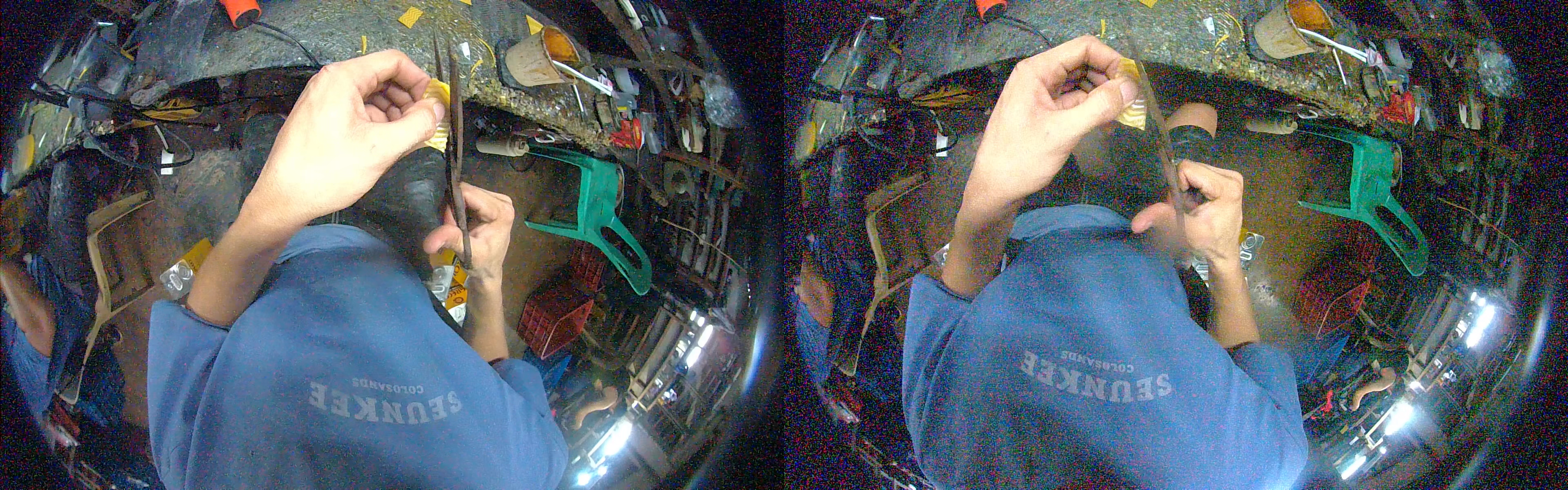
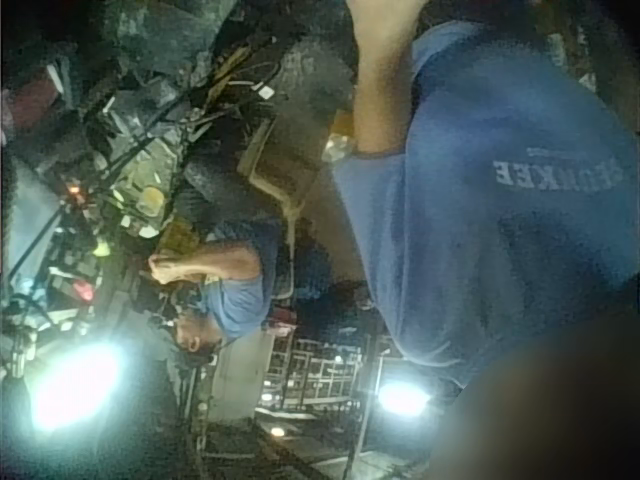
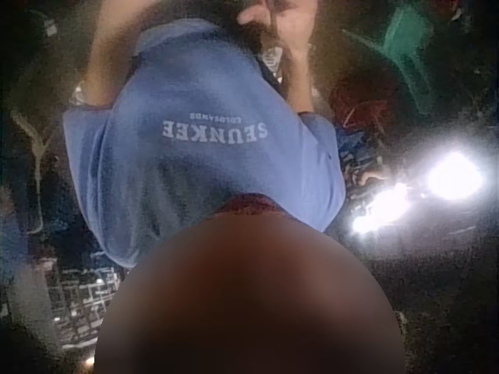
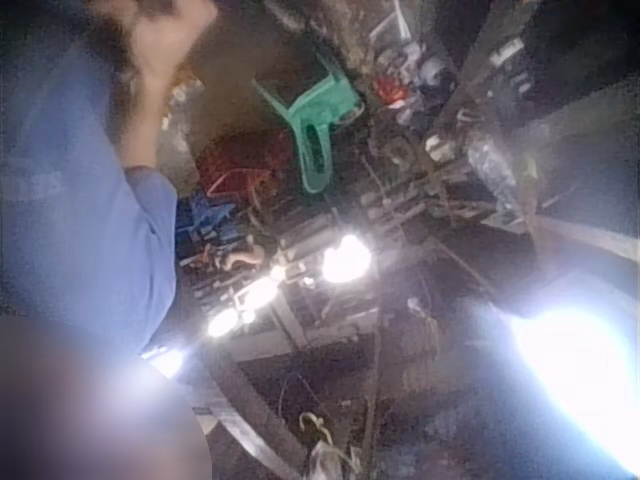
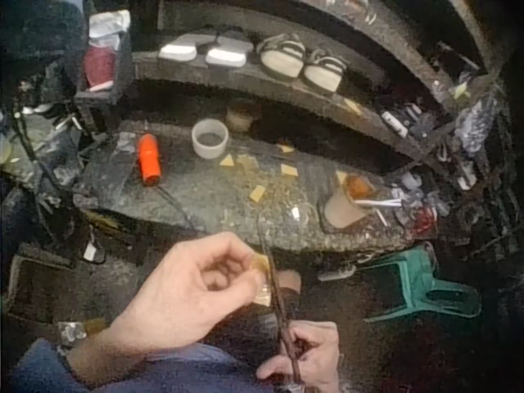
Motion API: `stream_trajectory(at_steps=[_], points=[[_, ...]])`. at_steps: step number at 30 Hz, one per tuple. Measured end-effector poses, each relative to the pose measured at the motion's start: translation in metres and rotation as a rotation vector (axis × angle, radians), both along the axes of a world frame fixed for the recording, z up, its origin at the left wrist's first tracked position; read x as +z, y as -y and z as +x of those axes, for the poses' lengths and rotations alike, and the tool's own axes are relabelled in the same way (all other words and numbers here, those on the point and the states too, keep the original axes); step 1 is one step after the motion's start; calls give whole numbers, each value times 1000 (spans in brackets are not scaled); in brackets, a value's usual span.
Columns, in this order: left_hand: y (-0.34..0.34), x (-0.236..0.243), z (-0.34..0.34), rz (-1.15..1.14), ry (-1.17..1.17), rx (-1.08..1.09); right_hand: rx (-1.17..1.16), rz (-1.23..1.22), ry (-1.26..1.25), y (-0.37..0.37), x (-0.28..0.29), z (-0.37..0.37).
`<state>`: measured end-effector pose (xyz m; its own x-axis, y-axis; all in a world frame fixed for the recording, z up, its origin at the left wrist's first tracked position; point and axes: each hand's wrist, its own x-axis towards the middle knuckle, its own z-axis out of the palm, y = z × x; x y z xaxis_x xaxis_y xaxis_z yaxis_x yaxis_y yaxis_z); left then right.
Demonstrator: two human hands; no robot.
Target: The person cuts a small yellow rubber piece with shears, repeatedly checks its fit against the sole of a sneaker, and presses it into place on the shoe sole.
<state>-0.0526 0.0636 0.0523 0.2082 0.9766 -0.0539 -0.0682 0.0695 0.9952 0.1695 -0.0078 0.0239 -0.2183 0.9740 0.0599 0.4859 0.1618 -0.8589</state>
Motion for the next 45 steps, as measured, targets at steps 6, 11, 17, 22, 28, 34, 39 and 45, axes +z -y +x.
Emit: stream_trajectory(at_steps=[6, 11, 17, 22, 28, 34, 39, 45], points=[[0, 1, -2, -16, -3, -28, -30, -14, 32, 4, 0, 1], [-1, 4, -4, -19, -11, -90, 2, -84, -17, 5, 3, 1], [0, 10, -6, -54, -62, -158, 7, -92, -19, 5, 3, -1], [-2, 13, -7, -28, -74, -175, 13, -77, -7, 6, 5, 0], [-3, 12, -6, 14, -66, -174, 32, -17, -11, 4, 5, 5], [-3, 12, -9, 3, -64, -198, 25, 28, 8, 7, 1, 7], [-6, 10, -7, 6, -34, -194, 12, 24, 16, 8, -1, 8], [-7, 14, -12, -41, -86, -267, 24, -62, 6, 9, 6, 8]])
